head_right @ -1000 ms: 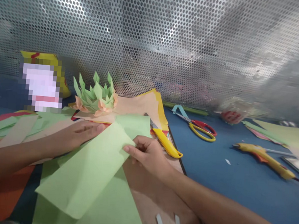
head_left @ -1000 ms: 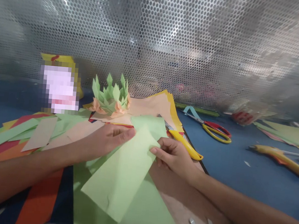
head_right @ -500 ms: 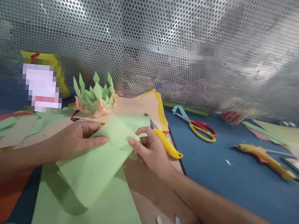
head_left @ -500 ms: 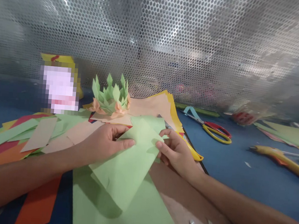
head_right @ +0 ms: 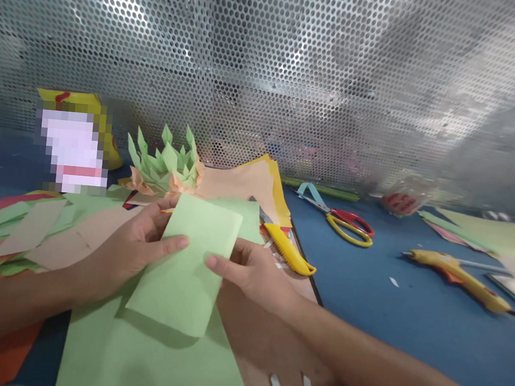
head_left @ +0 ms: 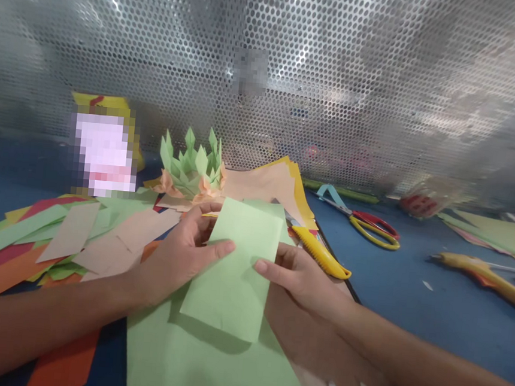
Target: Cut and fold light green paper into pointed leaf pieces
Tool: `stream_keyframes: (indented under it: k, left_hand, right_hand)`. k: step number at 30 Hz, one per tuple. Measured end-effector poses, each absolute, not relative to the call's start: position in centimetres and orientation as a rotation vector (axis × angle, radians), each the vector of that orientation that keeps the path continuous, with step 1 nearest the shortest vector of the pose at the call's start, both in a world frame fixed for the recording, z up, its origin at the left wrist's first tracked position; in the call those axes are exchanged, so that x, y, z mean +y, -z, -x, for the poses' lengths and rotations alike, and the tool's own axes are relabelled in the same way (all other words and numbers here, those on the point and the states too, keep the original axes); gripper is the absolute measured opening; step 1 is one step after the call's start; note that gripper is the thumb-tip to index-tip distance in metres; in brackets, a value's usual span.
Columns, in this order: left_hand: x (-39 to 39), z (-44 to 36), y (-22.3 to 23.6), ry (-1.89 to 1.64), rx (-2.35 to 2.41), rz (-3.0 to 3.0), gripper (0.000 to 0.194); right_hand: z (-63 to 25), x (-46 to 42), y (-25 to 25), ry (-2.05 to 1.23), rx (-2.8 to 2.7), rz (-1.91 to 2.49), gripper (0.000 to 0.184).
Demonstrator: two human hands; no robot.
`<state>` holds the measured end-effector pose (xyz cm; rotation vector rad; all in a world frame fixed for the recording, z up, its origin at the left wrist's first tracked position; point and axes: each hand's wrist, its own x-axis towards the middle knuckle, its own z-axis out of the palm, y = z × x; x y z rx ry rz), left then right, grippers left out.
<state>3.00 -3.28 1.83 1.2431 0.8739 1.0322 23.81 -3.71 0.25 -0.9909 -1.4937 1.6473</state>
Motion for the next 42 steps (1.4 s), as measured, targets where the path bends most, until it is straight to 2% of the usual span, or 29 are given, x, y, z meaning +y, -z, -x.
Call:
stream_keyframes:
  k: [7,22,32,42]
  left_hand:
    - [-3.2,-2.9,-1.9,-0.942,0.908,-1.182,0.050]
    - [-2.6,-2.8,-1.3,-1.020,0.872,-1.229,0.030]
    - [-2.6,-3.0,-1.2,-1.080,0.883,-1.156,0.039]
    - [-2.4,-2.8,-0.6,-1.131,0.831,-1.365,0.034]
  right_hand:
    - [-23.8,-3.6,0.2,-1.740,-1.336,0.938,0.040]
    - [-23.6,-3.6,0.0,-1.767,-1.216,0.932,0.038]
    - [-23.8,-3.5,0.2,-1.769,-1.223,0.931,0.037]
    - [-23.5,-3.7,-0.1,-1.762,-1.197,0.929,0.038]
